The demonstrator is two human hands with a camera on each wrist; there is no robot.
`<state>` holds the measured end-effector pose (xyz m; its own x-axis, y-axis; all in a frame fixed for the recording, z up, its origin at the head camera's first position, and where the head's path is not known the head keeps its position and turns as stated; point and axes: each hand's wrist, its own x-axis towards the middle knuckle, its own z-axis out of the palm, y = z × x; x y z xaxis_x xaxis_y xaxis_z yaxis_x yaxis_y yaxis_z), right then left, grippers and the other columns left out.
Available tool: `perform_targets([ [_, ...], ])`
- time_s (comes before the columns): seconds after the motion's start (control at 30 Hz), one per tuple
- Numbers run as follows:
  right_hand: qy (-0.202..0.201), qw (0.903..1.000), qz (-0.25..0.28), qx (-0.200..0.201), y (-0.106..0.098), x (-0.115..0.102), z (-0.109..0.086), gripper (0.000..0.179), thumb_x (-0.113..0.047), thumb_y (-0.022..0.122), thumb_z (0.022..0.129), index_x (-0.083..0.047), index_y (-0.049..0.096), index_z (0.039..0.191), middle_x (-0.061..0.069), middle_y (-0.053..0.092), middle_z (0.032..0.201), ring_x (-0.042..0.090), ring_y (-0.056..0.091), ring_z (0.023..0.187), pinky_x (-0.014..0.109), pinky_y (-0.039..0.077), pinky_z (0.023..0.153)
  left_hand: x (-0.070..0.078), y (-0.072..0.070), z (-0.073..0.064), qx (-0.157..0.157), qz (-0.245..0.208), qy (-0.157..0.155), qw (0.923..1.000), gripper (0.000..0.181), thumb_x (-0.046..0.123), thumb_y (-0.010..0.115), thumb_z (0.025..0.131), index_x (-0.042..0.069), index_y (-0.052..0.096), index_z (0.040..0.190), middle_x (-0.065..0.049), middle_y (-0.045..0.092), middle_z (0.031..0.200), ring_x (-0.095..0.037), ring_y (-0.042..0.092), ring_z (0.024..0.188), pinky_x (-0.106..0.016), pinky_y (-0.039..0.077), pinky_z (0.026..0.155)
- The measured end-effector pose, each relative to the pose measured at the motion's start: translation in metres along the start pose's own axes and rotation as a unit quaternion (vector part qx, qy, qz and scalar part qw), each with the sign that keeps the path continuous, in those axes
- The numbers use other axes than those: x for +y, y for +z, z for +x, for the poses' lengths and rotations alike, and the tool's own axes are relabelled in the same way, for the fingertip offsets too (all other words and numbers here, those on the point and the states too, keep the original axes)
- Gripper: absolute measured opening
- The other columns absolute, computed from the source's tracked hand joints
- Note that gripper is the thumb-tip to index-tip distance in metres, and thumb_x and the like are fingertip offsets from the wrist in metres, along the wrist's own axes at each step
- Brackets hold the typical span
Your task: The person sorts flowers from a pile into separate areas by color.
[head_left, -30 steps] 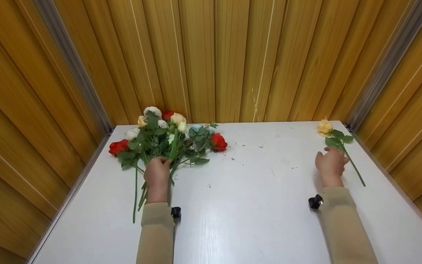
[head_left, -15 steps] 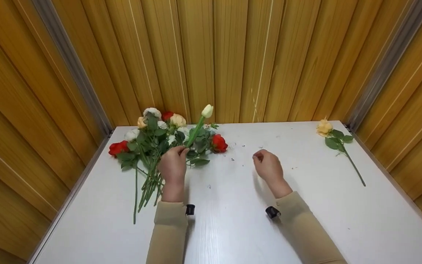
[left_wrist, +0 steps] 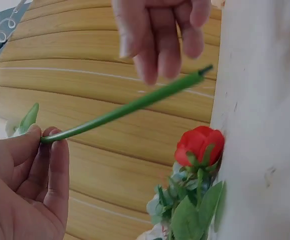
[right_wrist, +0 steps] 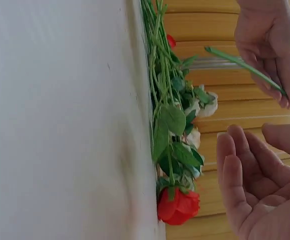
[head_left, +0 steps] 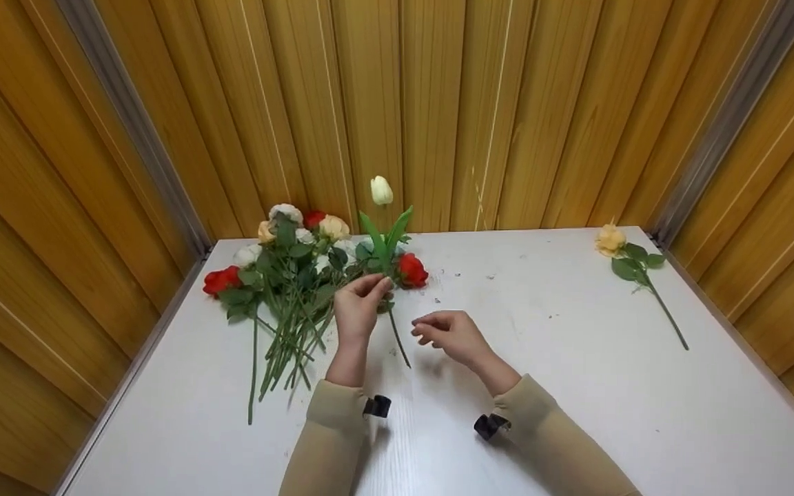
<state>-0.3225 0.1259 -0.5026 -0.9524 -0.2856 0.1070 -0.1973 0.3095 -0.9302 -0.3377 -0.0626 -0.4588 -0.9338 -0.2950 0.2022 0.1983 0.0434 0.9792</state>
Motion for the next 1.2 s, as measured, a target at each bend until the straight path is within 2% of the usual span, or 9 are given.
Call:
perform_targets([
  [0.1,-0.003,0.9995,0.025,-0.021,0.010,0.001,-0.002,0.031,-0.021,0.070,0.099,0.003,0.073,0.118,0.018,0.078,0.106,0.011,0.073,0.085,0.023,0.055,0.071,-0.005,0.009,-0.004,-0.028,-0.041,-0.028,0.9984,0.017,0.009,0.078,0.092,-0.002,0.079,0.105,-0.014,0.079,0.090,-0.011,0.073,0.071,-0.023,0.058,0.058],
  [0.2,-0.009,0.9994,0.032,-0.004,0.017,0.001,-0.004,0.024,-0.016,0.073,0.096,0.003,0.075,0.110,0.017,0.077,0.098,0.007,0.069,0.079,0.021,0.055,0.068,-0.010,0.015,-0.006,-0.041,-0.064,-0.043,0.9962,0.018,0.008,0.076,0.093,-0.002,0.077,0.107,-0.014,0.079,0.090,-0.013,0.074,0.071,-0.027,0.062,0.059],
  [0.3,-0.012,0.9992,0.034,0.017,0.019,0.001,-0.005,0.017,-0.010,0.073,0.094,0.004,0.075,0.103,0.014,0.077,0.092,0.006,0.066,0.073,0.020,0.054,0.065,-0.014,0.017,-0.006,-0.040,-0.074,-0.048,0.9953,0.019,0.008,0.076,0.093,-0.004,0.076,0.108,-0.014,0.079,0.090,-0.013,0.075,0.072,-0.029,0.063,0.060],
  [0.43,-0.015,0.9992,0.030,0.020,0.017,0.001,-0.005,0.016,-0.009,0.072,0.095,0.006,0.074,0.103,0.016,0.077,0.093,0.007,0.066,0.073,0.020,0.055,0.065,-0.021,0.014,-0.002,-0.057,-0.064,-0.060,0.9945,0.023,0.007,0.072,0.096,-0.007,0.073,0.113,-0.017,0.078,0.095,-0.016,0.076,0.077,-0.032,0.064,0.064],
  [0.6,-0.002,0.9992,0.015,0.036,0.008,0.005,-0.002,0.015,-0.007,0.071,0.095,0.005,0.074,0.103,0.018,0.076,0.093,0.009,0.066,0.074,0.021,0.055,0.066,-0.028,0.000,0.008,-0.054,0.006,-0.063,0.9965,0.023,0.012,0.069,0.099,-0.002,0.074,0.116,-0.017,0.077,0.098,-0.030,0.077,0.088,-0.031,0.063,0.068],
  [0.77,0.021,0.9970,-0.004,0.075,-0.012,0.012,0.006,0.012,-0.005,0.072,0.094,0.004,0.075,0.102,0.013,0.076,0.091,0.008,0.065,0.072,0.021,0.054,0.065,-0.039,-0.025,0.021,0.006,0.108,-0.041,0.9933,0.024,0.017,0.069,0.100,0.001,0.073,0.117,-0.017,0.075,0.104,-0.027,0.073,0.093,-0.034,0.059,0.077],
  [0.9,0.031,0.9931,-0.020,0.111,-0.029,0.017,0.010,0.010,-0.003,0.072,0.093,0.004,0.075,0.101,0.013,0.076,0.090,0.008,0.064,0.070,0.019,0.053,0.063,-0.048,-0.042,0.028,0.047,0.172,-0.044,0.9830,0.031,0.020,0.067,0.101,0.000,0.067,0.125,-0.021,0.069,0.117,-0.033,0.067,0.104,-0.044,0.055,0.086],
  [1.07,0.044,0.9870,-0.052,0.145,-0.054,0.023,0.014,0.012,-0.006,0.071,0.095,0.002,0.075,0.104,0.014,0.075,0.094,0.009,0.065,0.073,0.020,0.054,0.065,-0.055,-0.056,0.034,0.089,0.230,-0.056,0.9676,0.046,0.021,0.067,0.101,-0.004,0.054,0.138,-0.028,0.047,0.142,-0.044,0.053,0.126,-0.055,0.049,0.101],
  [1.2,0.062,0.9807,-0.091,0.162,-0.078,0.032,0.013,0.015,-0.010,0.070,0.097,0.000,0.074,0.108,0.015,0.074,0.099,0.013,0.067,0.079,0.022,0.054,0.068,-0.061,-0.064,0.037,0.102,0.295,-0.067,0.9477,0.057,0.020,0.071,0.099,-0.008,0.047,0.143,-0.033,0.039,0.146,-0.050,0.042,0.137,-0.059,0.041,0.111],
])
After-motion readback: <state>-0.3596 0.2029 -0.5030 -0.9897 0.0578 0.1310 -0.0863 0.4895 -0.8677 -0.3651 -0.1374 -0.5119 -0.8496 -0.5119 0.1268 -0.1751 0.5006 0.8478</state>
